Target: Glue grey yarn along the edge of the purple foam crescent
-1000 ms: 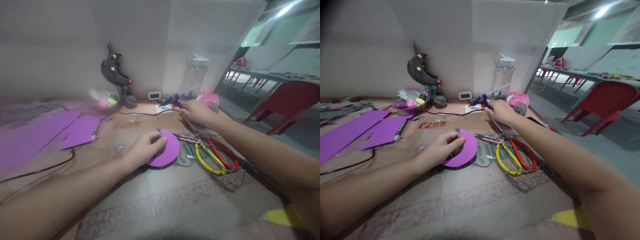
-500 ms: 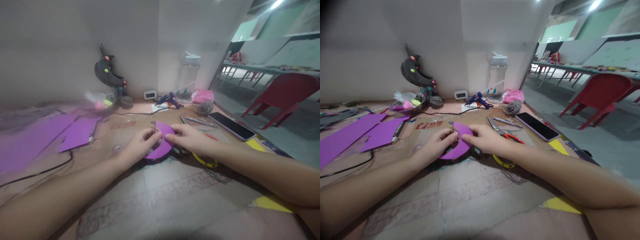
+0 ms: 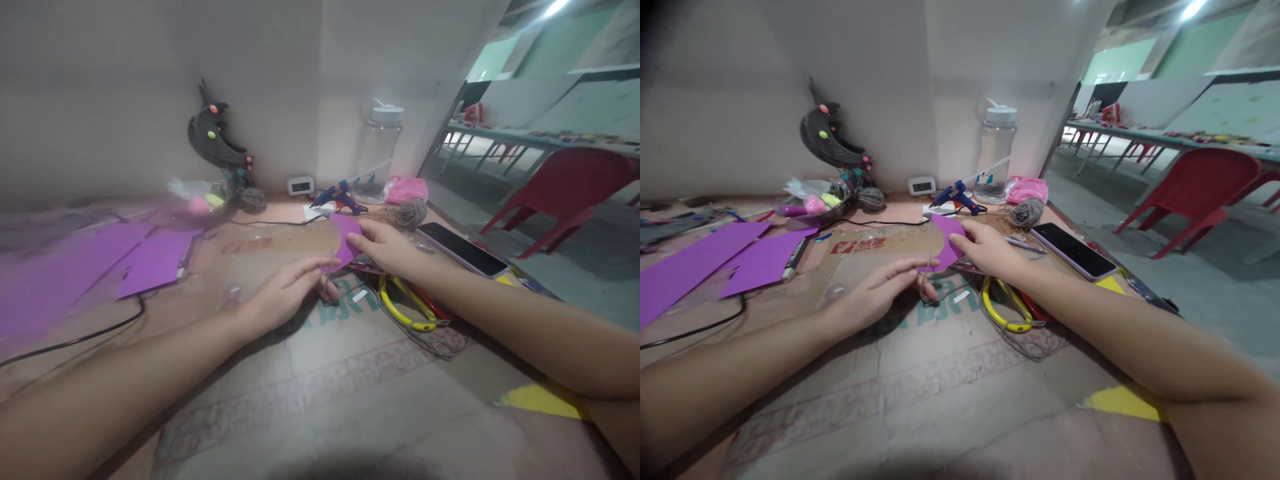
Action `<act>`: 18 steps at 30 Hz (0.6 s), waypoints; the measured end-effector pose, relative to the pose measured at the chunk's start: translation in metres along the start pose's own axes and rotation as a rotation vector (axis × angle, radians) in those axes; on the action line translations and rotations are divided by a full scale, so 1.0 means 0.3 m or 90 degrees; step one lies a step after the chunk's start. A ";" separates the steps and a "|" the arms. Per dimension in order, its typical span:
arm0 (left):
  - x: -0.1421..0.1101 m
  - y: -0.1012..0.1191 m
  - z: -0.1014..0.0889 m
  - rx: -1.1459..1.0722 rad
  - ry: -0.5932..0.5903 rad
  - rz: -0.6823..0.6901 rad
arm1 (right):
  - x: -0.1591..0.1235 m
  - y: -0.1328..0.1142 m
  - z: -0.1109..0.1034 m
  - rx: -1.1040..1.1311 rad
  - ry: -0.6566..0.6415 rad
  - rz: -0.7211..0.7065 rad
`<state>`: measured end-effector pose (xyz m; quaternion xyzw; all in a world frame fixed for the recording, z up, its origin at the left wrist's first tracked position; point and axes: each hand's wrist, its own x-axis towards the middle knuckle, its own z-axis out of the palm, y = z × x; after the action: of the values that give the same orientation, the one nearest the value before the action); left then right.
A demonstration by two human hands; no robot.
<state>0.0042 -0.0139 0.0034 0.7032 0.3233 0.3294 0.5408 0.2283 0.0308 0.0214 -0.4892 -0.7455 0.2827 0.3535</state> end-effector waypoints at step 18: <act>0.031 -0.029 -0.031 0.166 0.141 0.017 | -0.104 -0.093 0.072 0.217 -0.167 0.090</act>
<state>0.0011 0.0004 -0.0023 0.7310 0.4115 0.3672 0.4019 0.2047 -0.0100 0.0222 -0.4324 -0.6902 0.4902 0.3104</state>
